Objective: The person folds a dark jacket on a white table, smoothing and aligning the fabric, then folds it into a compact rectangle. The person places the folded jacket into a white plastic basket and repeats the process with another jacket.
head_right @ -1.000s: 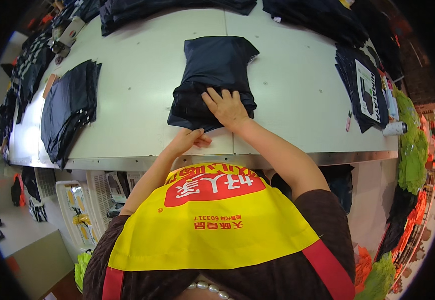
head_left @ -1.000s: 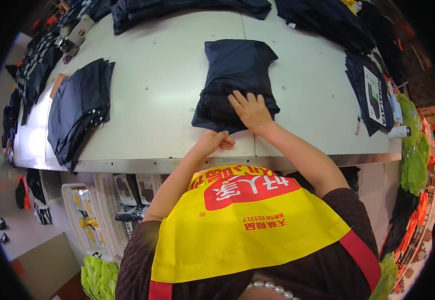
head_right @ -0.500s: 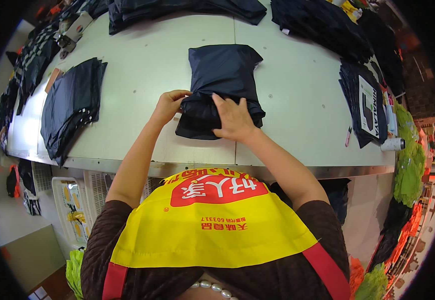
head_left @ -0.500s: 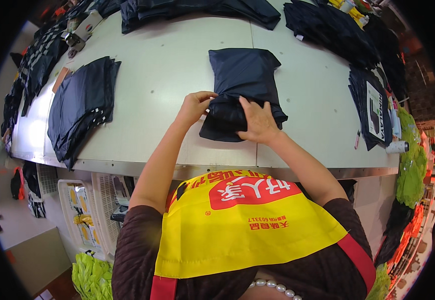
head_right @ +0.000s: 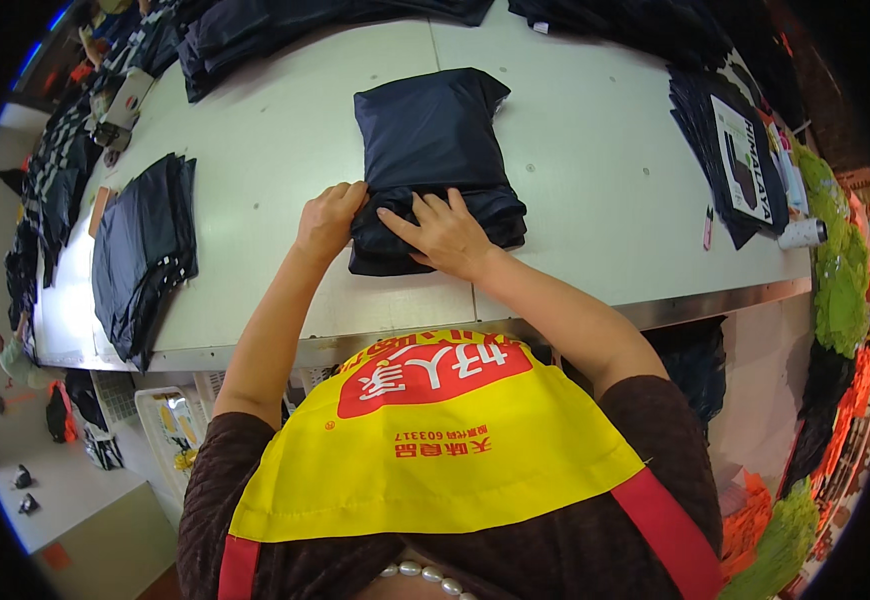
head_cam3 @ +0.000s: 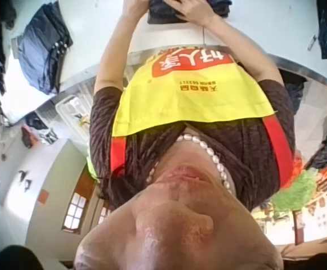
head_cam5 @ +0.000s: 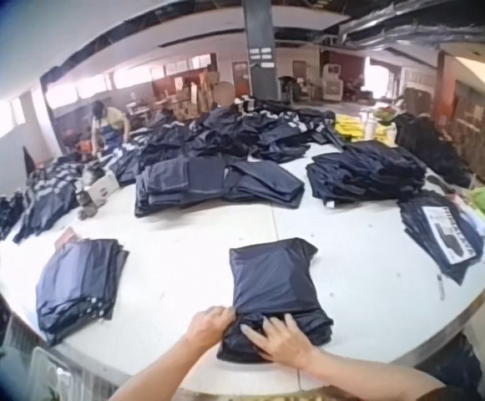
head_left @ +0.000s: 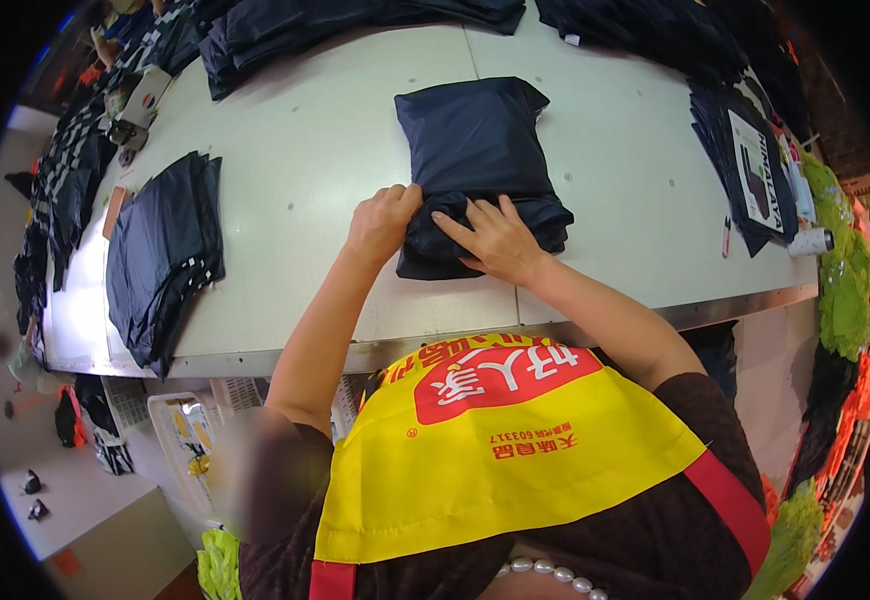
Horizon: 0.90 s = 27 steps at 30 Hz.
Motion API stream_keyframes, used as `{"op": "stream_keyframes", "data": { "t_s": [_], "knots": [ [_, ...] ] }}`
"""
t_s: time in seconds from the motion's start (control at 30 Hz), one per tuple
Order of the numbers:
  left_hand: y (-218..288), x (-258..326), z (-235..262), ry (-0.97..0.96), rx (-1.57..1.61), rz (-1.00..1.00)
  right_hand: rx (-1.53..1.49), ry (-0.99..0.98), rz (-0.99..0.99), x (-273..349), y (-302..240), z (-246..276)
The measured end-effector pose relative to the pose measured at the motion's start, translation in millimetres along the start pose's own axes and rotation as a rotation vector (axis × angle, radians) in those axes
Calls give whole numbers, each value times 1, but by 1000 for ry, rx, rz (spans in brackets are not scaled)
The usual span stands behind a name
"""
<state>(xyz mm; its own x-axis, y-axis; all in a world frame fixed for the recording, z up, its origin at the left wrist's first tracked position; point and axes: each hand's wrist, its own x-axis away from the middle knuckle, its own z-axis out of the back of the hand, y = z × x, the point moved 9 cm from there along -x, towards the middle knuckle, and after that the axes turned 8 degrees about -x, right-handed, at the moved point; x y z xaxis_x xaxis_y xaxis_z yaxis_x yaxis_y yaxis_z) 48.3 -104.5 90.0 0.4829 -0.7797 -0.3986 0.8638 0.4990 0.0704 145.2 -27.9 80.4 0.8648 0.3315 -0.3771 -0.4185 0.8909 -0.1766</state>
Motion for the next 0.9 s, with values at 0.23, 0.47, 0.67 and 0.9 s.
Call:
{"op": "stream_keyframes", "data": {
  "t_s": [0.23,0.47,0.67,0.9],
  "knots": [
    [20,0,40,61,-11,-135,-43,-201,-174,-13,18,-24],
    [5,0,-24,-145,-64,58,-265,-321,-242,-30,35,-38],
    [24,-37,-19,-193,-95,164,-154,232,-415,0,100,-2],
    [47,-88,-21,150,34,-75,-74,9,-166,-22,81,-4]
  ]
}}
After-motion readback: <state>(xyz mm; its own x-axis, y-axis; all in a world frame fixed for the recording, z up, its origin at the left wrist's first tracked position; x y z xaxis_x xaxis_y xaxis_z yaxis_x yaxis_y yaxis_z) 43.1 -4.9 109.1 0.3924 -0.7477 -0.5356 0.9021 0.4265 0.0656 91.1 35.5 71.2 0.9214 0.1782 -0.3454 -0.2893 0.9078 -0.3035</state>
